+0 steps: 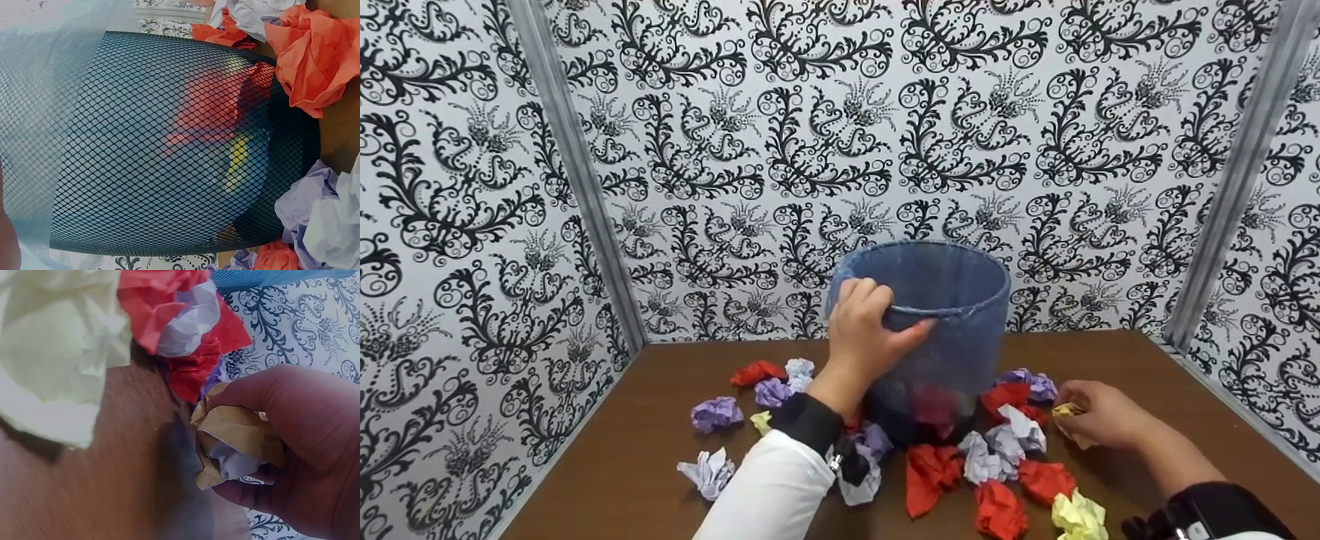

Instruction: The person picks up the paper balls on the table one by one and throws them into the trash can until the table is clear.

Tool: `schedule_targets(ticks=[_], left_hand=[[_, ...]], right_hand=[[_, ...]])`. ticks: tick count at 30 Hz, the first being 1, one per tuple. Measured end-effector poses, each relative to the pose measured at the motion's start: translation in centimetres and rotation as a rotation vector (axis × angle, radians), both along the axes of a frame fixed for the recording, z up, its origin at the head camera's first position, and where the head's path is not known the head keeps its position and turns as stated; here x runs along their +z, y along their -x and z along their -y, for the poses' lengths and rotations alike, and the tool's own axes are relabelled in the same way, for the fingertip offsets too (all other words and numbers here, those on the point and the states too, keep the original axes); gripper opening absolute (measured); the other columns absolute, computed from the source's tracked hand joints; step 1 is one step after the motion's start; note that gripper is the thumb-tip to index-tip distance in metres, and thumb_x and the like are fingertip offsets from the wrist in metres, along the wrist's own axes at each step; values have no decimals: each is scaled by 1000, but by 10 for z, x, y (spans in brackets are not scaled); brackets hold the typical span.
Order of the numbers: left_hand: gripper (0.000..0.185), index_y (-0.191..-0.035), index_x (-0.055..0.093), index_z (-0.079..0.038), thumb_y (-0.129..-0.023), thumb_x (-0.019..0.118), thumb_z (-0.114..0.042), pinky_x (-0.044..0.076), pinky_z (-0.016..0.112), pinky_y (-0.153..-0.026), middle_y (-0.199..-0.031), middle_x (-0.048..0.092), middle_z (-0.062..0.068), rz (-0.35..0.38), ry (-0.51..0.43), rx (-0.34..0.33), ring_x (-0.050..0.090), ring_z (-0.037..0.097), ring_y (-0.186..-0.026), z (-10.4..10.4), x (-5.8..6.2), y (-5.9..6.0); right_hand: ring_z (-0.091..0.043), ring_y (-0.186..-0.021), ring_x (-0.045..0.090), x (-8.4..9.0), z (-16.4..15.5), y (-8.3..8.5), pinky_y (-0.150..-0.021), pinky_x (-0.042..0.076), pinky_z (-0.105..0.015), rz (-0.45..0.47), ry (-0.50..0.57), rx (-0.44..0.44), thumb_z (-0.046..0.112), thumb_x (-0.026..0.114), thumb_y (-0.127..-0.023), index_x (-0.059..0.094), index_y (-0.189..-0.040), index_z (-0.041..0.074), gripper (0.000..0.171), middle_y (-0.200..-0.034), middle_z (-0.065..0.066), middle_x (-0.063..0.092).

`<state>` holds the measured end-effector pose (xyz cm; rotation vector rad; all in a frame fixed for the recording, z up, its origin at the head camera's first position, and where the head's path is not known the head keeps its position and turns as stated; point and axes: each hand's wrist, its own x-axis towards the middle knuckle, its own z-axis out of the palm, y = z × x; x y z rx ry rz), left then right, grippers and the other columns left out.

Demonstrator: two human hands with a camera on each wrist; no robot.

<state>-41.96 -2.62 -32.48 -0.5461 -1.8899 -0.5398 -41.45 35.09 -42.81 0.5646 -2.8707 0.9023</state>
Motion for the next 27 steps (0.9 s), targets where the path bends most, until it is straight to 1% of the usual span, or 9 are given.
schedule_targets(ticks=[5, 7, 9, 12, 14, 18, 21, 25, 27], left_hand=[[58, -70, 43, -19, -73, 64, -73, 41, 31, -67, -77, 41, -5, 18, 7, 2, 43, 15, -87, 0, 0, 0], [58, -70, 44, -19, -73, 64, -73, 41, 31, -68, -78, 41, -5, 20, 7, 0, 43, 15, -88, 0, 0, 0], [57, -70, 44, -19, -73, 64, -72, 41, 31, -69, -78, 42, -5, 21, 6, 0, 43, 15, -89, 0, 0, 0], [58, -70, 44, -19, -72, 64, -73, 42, 31, -68, -78, 42, -6, 19, 4, 2, 44, 15, -89, -1, 0, 0], [58, -70, 43, -19, -72, 64, -73, 41, 30, -66, -77, 41, -6, 18, 4, 4, 44, 15, -89, -1, 0, -1], [60, -69, 41, -19, -71, 64, -74, 40, 29, -62, -77, 40, -6, 12, 3, 1, 43, 14, -87, -1, 0, 0], [60, -69, 41, -19, -71, 64, -74, 39, 28, -63, -77, 40, -6, 7, 0, -3, 43, 14, -87, 0, 0, 0], [59, -69, 42, -19, -72, 65, -74, 40, 29, -65, -77, 40, -6, 12, -1, -8, 43, 14, -87, 0, 1, 0], [59, -69, 42, -20, -72, 64, -74, 40, 29, -67, -77, 41, -6, 18, 0, -8, 43, 14, -88, 0, 0, 0]], right_hand=[[-19, -68, 60, 14, 0, -2, -53, 52, -30, 1, 39, 3, 14, 73, -81, 62, -94, 10, 18, -94, -11, 63], [-20, -68, 60, 23, 1, -2, -53, 53, -31, 12, 61, 4, 12, 73, -81, 61, -94, 9, 18, -96, -14, 63], [-21, -69, 60, 33, 0, -2, -53, 53, -30, 3, 56, 6, 13, 73, -81, 61, -96, 9, 19, -98, -15, 62], [-21, -73, 61, 50, -4, -2, -56, 54, -29, -17, 21, 2, 17, 72, -83, 61, -100, 11, 20, -103, -16, 63], [-21, -75, 61, 63, -6, -3, -58, 54, -30, -26, 2, -16, 20, 71, -84, 61, -103, 13, 22, -105, -17, 62], [-24, -77, 62, 91, -5, -7, -61, 56, -31, 0, 28, -18, 21, 68, -87, 60, -110, 10, 26, -107, -19, 60], [-24, -81, 62, 111, -1, -8, -64, 57, -32, -2, 55, -7, 21, 67, -88, 59, -112, 8, 28, -107, -20, 59], [-26, -81, 63, 138, 7, -8, -64, 57, -33, -21, 70, -8, 22, 67, -88, 59, -113, 8, 29, -108, -21, 59], [-25, -80, 63, 150, 12, -8, -62, 57, -32, -39, 60, -8, 23, 68, -88, 59, -114, 9, 30, -108, -21, 59]])
